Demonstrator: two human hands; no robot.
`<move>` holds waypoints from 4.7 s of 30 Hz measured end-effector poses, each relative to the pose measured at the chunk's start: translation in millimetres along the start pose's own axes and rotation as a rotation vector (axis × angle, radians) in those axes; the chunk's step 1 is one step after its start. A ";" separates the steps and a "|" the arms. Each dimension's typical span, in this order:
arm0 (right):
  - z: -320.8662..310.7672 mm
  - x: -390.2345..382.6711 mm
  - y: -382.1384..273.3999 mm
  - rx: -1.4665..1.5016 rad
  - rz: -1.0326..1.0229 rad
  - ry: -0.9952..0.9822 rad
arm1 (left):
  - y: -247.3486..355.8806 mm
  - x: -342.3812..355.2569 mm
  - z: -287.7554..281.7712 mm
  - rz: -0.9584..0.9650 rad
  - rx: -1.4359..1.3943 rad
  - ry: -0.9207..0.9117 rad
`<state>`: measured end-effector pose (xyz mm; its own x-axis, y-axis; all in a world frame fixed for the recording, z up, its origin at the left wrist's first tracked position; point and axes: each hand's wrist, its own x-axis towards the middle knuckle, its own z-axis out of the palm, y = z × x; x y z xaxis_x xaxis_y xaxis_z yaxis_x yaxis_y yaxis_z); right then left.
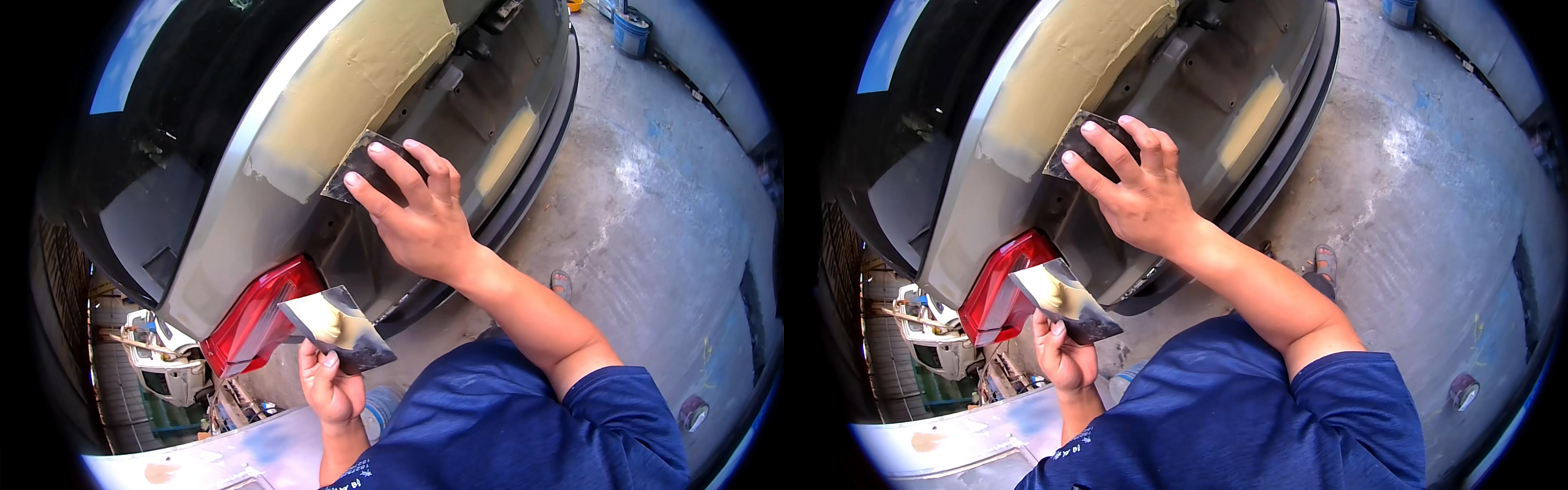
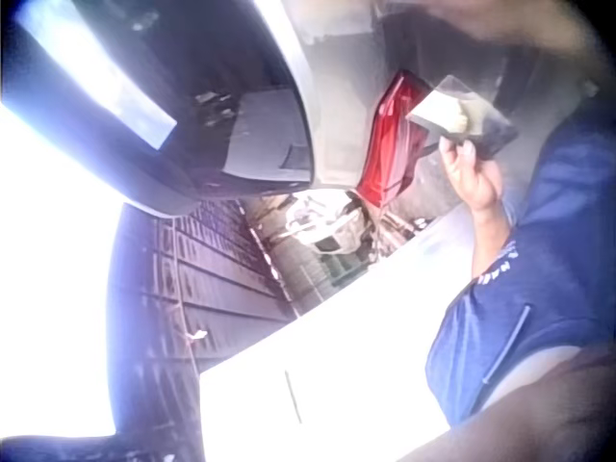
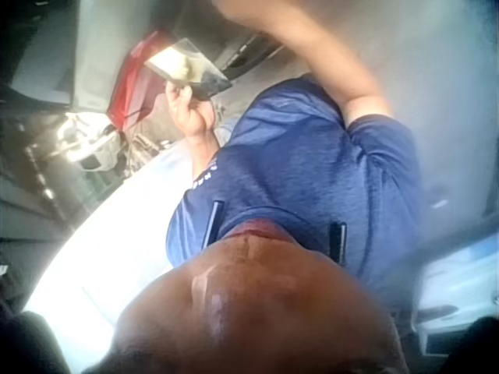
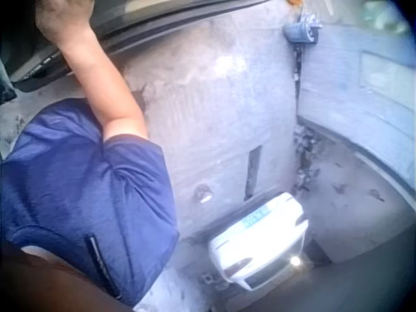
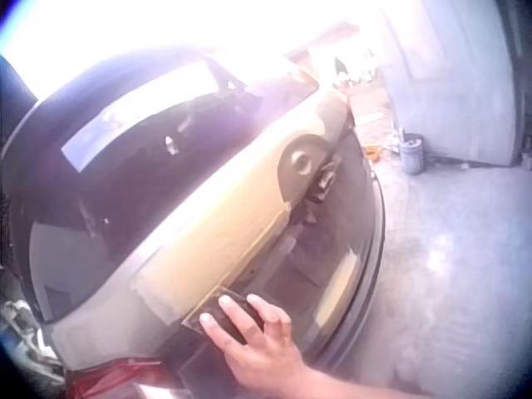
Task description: The person applies a beige body filler to the rear quarter panel of a dark-colored car using a metal spreader. They repeatedly scoop filler from a larger putty knife and smooth it onto the vehicle's surface to fill a damaged area.
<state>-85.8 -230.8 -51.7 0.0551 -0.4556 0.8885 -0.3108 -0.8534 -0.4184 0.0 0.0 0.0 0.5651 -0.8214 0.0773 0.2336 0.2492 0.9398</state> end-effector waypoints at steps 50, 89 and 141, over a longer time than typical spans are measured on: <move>-1.8 -0.7 -1.0 0.000 0.024 -0.017 | -3.9 -2.1 0.0 -0.008 0.018 0.033; -14.3 6.8 42.7 0.042 0.057 -0.020 | -2.9 1.4 10.7 0.018 -0.031 0.031; -22.7 27.0 79.1 0.073 0.086 0.017 | 42.9 93.3 -7.4 0.396 0.138 -0.184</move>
<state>-130.4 -304.9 -56.5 0.0152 -0.5242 0.8514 -0.2435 -0.8278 -0.5054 68.6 -62.1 45.0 0.4369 -0.7572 0.4856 -0.0868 0.5019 0.8606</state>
